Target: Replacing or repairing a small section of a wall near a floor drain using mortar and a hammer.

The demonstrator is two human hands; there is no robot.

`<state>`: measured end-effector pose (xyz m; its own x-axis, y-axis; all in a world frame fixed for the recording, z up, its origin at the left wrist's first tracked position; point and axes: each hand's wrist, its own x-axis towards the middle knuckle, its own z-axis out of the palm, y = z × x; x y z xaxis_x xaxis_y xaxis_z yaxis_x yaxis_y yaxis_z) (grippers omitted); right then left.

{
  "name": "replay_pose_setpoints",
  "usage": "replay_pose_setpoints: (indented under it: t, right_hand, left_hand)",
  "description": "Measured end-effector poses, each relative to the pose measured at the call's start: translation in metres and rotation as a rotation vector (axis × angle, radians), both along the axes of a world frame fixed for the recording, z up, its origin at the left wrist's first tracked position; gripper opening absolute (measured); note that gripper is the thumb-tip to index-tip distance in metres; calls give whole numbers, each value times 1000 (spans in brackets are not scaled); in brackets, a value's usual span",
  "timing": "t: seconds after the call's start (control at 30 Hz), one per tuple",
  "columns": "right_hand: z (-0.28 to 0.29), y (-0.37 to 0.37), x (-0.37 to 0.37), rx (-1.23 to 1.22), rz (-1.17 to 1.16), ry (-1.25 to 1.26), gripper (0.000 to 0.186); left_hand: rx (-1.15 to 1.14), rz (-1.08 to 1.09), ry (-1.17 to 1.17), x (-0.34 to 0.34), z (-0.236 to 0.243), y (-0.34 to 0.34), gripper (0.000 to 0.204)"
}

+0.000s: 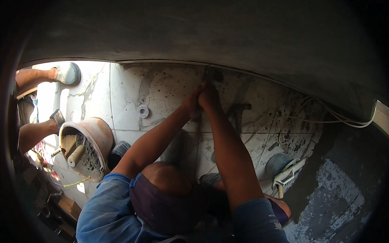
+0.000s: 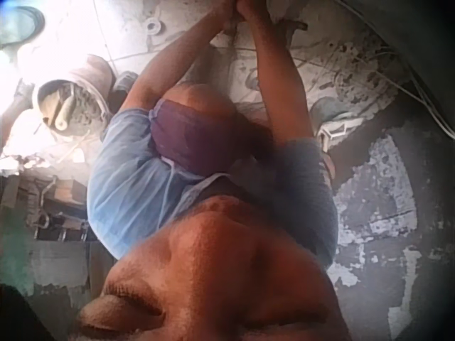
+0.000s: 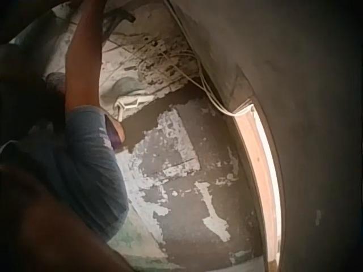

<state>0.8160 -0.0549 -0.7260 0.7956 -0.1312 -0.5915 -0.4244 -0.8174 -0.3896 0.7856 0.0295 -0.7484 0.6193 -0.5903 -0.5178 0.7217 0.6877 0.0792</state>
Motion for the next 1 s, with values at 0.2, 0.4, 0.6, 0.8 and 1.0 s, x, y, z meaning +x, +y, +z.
replay_pose_setpoints:
  t: [0.2, 0.4, 0.6, 0.8, 1.0]
  right_hand:
    - [7, -4, -40, -1, 14, 275, 39]
    - [11, -3, -50, -26, 44, 181, 44]
    - [29, -6, -31, -16, -60, 45, 41]
    - [5, -22, -27, 279, -189, -89, 41]
    - [-5, -27, -64, 653, -350, -235, 39]
  left_hand:
    - [77, -152, 221, -39, 6, -3, 57]
    - [122, -152, 120, -43, 8, 2, 62]
    - [226, -106, -13, -28, 7, -6, 62]
    - [823, -323, -434, -22, -12, 7, 46]
    - [1026, -184, -707, -33, -9, 20, 26]
